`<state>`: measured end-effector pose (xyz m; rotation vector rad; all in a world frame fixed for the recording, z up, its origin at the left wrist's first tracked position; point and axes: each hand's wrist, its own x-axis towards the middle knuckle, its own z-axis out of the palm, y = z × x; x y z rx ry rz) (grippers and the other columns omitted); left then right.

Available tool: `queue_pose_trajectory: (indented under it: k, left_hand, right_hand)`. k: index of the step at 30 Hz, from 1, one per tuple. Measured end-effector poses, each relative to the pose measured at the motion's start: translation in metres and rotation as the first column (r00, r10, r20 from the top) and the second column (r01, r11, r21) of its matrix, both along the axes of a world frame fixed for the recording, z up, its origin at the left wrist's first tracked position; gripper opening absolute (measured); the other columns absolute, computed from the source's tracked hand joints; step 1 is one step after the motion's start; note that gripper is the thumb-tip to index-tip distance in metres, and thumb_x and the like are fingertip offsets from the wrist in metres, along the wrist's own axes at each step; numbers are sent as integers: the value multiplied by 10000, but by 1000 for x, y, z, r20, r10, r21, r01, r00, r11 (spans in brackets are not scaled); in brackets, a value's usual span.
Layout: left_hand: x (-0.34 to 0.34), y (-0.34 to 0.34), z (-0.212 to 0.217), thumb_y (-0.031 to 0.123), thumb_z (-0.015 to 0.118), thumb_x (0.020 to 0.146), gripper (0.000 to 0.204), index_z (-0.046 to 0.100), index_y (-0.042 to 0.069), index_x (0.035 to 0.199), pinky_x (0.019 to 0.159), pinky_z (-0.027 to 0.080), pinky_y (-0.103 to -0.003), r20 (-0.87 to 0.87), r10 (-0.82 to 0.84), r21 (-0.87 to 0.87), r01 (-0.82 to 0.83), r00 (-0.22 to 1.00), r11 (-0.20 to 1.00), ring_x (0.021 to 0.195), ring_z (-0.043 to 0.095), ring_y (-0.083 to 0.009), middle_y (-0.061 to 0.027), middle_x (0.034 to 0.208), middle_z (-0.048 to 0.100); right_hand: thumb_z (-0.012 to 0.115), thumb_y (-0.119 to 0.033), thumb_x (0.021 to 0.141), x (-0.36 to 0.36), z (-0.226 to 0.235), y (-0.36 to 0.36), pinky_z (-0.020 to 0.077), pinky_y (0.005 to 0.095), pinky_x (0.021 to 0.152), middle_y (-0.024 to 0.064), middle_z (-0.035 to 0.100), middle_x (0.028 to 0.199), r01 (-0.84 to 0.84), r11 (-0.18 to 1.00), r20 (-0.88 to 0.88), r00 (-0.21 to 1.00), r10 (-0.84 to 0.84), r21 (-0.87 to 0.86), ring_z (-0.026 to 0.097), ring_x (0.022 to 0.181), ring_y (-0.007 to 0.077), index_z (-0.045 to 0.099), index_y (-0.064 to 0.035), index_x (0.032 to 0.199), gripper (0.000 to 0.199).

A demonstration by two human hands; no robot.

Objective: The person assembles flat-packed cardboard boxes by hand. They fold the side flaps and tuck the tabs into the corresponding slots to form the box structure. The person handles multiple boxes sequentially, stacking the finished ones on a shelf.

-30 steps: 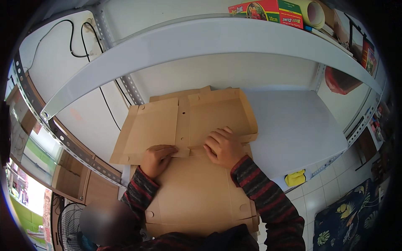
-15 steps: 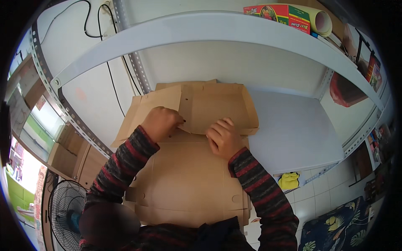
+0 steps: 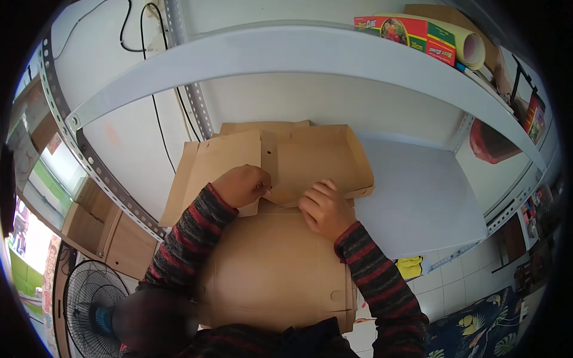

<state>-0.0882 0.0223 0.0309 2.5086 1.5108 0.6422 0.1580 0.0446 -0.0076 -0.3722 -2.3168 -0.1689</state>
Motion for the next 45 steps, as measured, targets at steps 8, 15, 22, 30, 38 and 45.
queue_pose_trajectory:
  k: [8,15,22,30,38,45]
  left_hand:
    - [19,-3,4,48,678,750,41,694,54,787,728,506,-396,-30,-72,67,74,997,995,807,640,-309,-119,802,662]
    - [7,-21,19,102,750,702,369,639,49,1050,902,470,-419,96,-221,16,221,970,975,1016,596,-336,-115,1053,630]
    - [-9,-61,16,-18,718,625,635,533,40,1229,967,453,-422,-152,63,196,-33,986,980,1096,583,-352,-141,1203,592]
    - [-40,-88,27,-80,601,657,469,648,29,1111,879,503,-378,-235,300,102,-283,924,954,994,634,-318,-129,1102,666]
    - [-14,-58,42,161,707,788,372,643,-7,1113,909,485,-385,19,20,76,-22,1000,997,1059,603,-350,-183,1138,645]
    - [9,7,16,113,690,822,172,686,-1,951,764,511,-333,110,-265,-259,285,958,923,819,660,-259,-117,889,704]
  right_hand:
    - [670,-12,703,-22,24,-7,486,423,764,91,588,867,-5,1000,9,1000,5,-13,592,825,285,593,-31,784,113]
    - [659,21,689,-20,1,0,500,399,720,98,597,888,21,999,-51,999,-19,28,597,795,283,617,-28,829,154]
    - [682,37,672,-16,-1,0,490,373,671,87,610,879,-17,1000,-92,996,19,26,596,747,258,613,-30,825,181]
    - [680,23,672,-18,3,-7,503,383,678,89,593,860,-80,996,-109,991,83,28,592,755,274,603,-25,816,170]
    - [682,18,672,-14,-5,-1,507,384,682,96,592,865,-44,997,-94,994,50,63,592,762,275,602,-30,812,169]
    - [701,32,696,-16,-3,-4,506,358,648,103,592,848,-11,1000,-100,995,13,20,595,727,284,600,-27,776,142]
